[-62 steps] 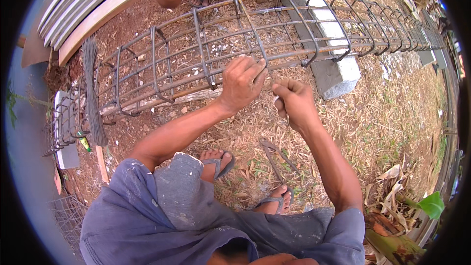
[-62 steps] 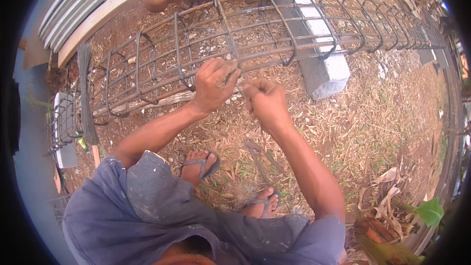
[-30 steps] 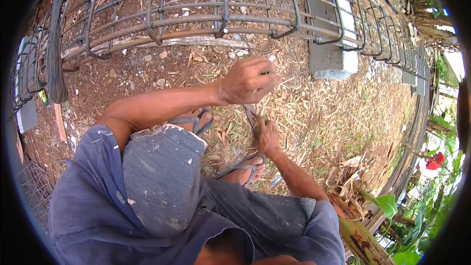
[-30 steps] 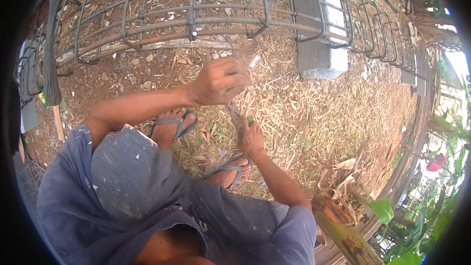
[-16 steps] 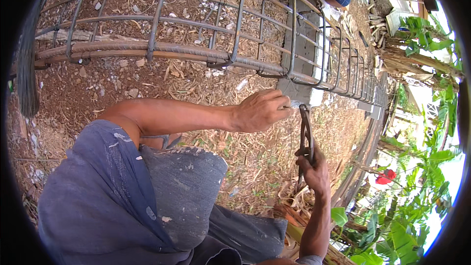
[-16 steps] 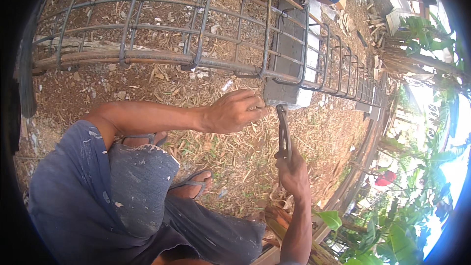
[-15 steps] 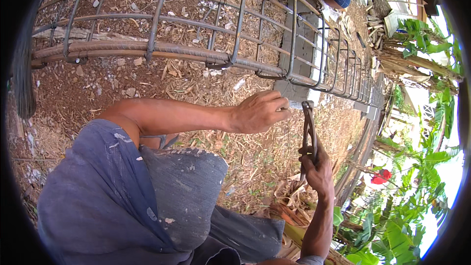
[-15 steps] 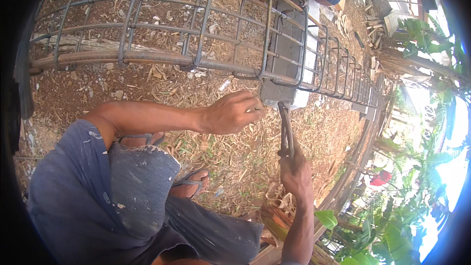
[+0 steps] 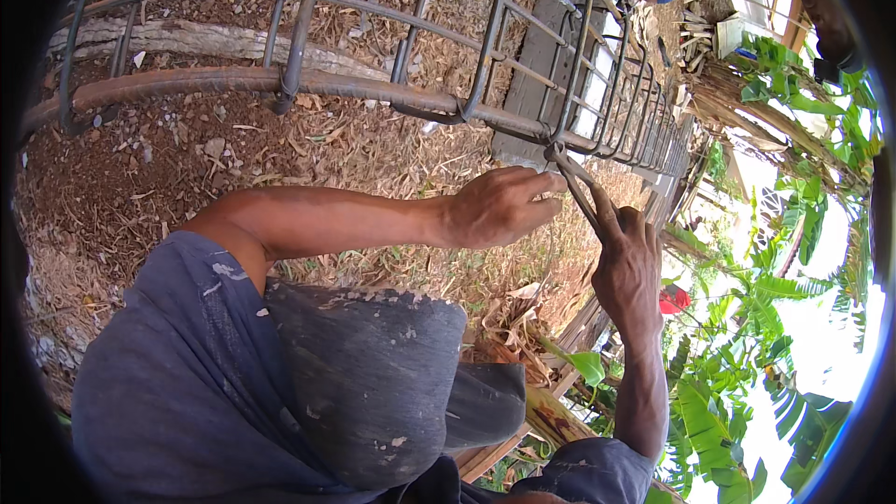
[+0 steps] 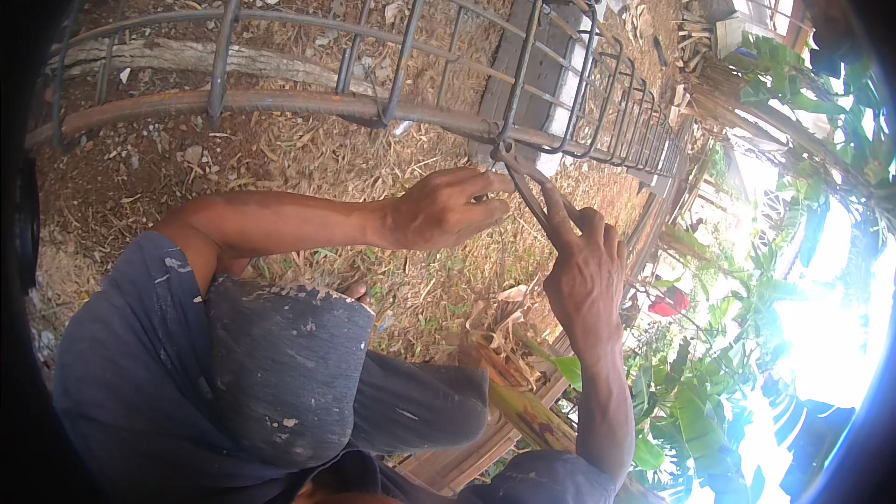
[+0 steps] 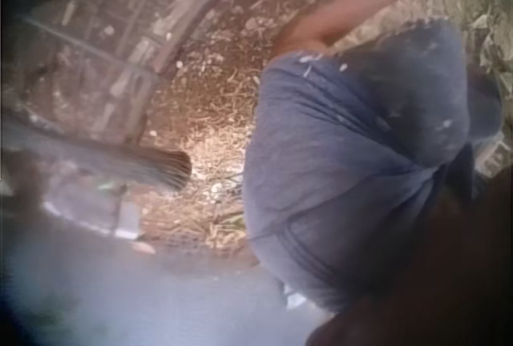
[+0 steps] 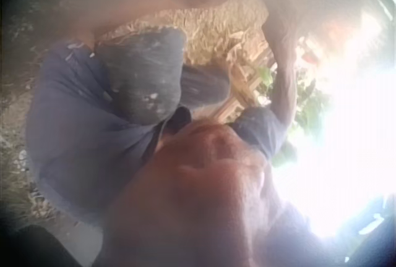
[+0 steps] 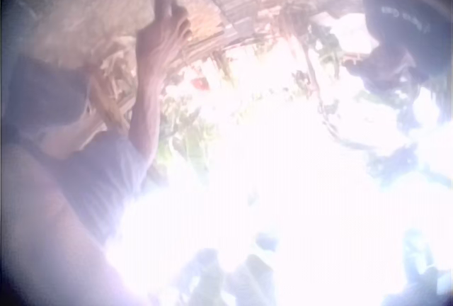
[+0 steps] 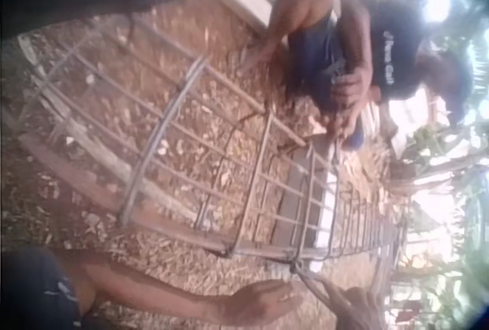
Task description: The person assembles a metal frame by tying intersecting bars with wire using pliers. They repeatedly wrap wire around joints and twist it to secure the structure.
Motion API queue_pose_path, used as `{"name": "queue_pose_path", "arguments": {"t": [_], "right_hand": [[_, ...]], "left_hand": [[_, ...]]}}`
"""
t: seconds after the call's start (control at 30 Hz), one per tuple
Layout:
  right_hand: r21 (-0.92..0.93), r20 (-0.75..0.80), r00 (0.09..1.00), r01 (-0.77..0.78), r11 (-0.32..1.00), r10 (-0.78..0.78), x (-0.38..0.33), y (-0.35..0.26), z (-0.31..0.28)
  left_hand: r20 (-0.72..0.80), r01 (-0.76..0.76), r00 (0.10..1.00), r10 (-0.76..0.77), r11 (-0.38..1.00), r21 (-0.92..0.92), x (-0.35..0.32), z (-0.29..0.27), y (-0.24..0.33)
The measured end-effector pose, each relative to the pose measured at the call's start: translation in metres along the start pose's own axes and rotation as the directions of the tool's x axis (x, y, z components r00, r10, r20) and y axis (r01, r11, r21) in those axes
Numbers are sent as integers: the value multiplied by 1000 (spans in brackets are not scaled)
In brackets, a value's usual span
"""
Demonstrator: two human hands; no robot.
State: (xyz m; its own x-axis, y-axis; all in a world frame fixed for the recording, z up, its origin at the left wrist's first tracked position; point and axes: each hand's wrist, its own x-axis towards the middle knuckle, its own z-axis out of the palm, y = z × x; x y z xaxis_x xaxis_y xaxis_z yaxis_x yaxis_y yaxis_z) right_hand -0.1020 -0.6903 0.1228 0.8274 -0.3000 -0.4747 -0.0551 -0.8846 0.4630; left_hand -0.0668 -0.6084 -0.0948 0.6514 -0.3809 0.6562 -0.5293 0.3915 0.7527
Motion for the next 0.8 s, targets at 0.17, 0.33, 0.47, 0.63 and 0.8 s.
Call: {"name": "queue_pose_path", "arguments": {"t": [0.17,0.33,0.47,0.63,0.8], "right_hand": [[-13,84,992,-90,996,91,-1,-10,-6],[358,304,953,-108,927,-7,7,6,-9],[620,364,932,-243,746,1,-1,18,3],[608,-50,946,-226,761,321,-42,11,11],[560,75,811,-516,649,580,-184,6,114]], "left_hand": [[-49,-5,999,13,986,165,8,-3,3],[-54,-227,960,276,872,434,34,11,9],[58,-294,954,294,879,375,51,28,12],[244,-463,883,400,829,314,65,27,-5],[303,-341,920,247,888,310,64,42,-7]]}}
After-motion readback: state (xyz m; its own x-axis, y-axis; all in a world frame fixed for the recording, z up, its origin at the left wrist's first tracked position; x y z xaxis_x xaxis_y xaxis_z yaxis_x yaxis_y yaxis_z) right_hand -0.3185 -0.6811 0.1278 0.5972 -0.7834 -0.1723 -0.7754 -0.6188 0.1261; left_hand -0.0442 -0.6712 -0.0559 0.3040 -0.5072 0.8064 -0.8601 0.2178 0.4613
